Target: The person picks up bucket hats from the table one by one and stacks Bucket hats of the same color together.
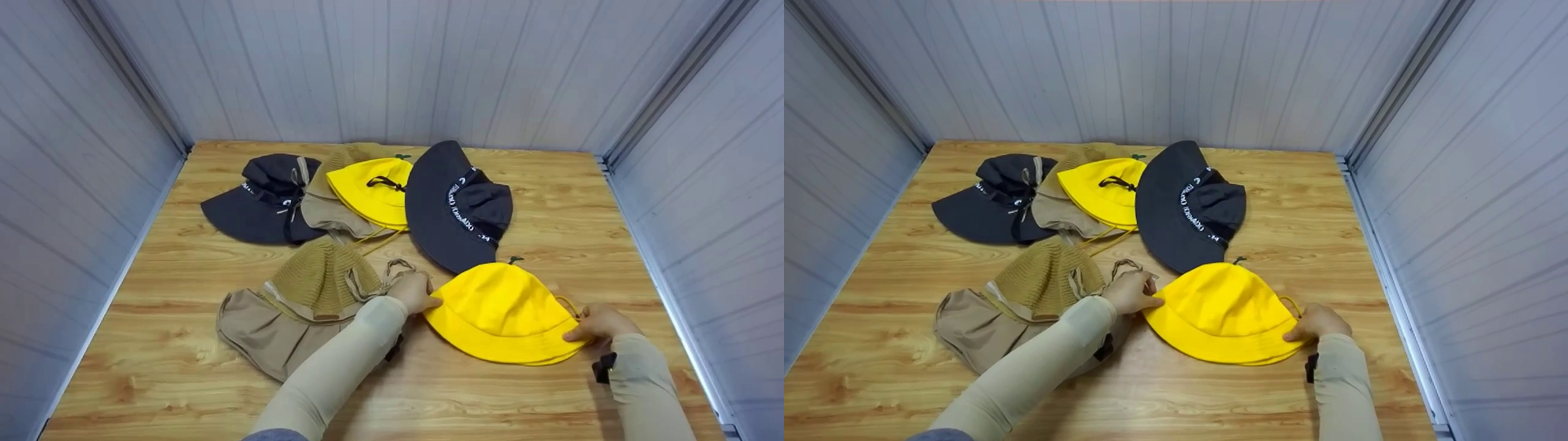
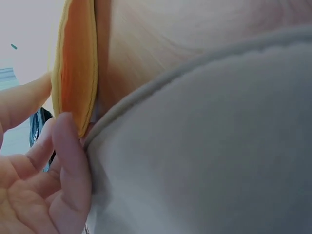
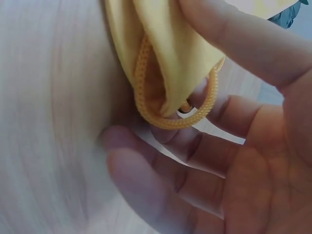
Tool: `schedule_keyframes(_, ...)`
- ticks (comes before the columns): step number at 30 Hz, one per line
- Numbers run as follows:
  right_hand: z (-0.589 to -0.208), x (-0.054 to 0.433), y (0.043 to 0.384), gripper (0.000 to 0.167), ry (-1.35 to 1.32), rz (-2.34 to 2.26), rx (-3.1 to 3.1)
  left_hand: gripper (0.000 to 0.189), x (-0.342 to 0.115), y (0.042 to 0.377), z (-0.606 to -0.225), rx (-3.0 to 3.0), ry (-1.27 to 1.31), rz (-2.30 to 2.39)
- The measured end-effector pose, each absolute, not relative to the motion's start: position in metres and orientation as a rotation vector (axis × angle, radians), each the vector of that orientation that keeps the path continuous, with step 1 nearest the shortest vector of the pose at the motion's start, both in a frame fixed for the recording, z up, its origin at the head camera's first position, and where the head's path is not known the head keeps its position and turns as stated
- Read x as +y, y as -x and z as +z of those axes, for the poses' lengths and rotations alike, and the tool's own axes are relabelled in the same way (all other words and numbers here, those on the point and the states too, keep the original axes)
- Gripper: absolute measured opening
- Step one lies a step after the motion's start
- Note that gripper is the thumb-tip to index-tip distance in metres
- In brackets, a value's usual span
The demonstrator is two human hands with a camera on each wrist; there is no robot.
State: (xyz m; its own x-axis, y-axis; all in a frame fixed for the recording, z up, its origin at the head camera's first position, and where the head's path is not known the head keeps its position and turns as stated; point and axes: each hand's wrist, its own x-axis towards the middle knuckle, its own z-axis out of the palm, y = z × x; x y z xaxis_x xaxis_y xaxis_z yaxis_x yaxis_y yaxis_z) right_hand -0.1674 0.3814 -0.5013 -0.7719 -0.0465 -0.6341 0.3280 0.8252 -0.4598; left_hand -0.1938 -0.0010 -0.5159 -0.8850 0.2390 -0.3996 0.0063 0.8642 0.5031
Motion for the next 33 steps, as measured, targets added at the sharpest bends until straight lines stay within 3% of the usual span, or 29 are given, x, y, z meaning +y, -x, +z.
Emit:
schedule_keyframes(10, -0.490, 0.368, 0.169, 0.056, -0.151, -0.636, 2.464, 0.020, 0.005, 0.196, -0.518, 2.677, -0.243, 0.614)
schedule_keyframes(15, -0.490, 0.356, 0.175, 0.061, -0.150, -0.593, 2.503, 0.014, -0.003, 0.199, -0.513, 2.553, -0.207, 0.828)
schedule_keyframes(19, -0.491, 0.345, 0.178, 0.052, -0.173, -0.662, 2.541, 0.015, -0.014, 0.203, -0.509, 2.423, -0.166, 1.096)
schedule_keyframes(25, -0.493, 0.326, 0.180, 0.026, -0.107, -0.765, 2.685, 0.021, -0.028, 0.213, -0.504, 2.319, -0.052, 1.401)
schedule_keyframes(33, -0.515, 0.299, 0.190, 0.022, -0.188, -1.375, 2.318, 0.033, -0.047, 0.239, -0.505, 2.280, 0.282, 1.745)
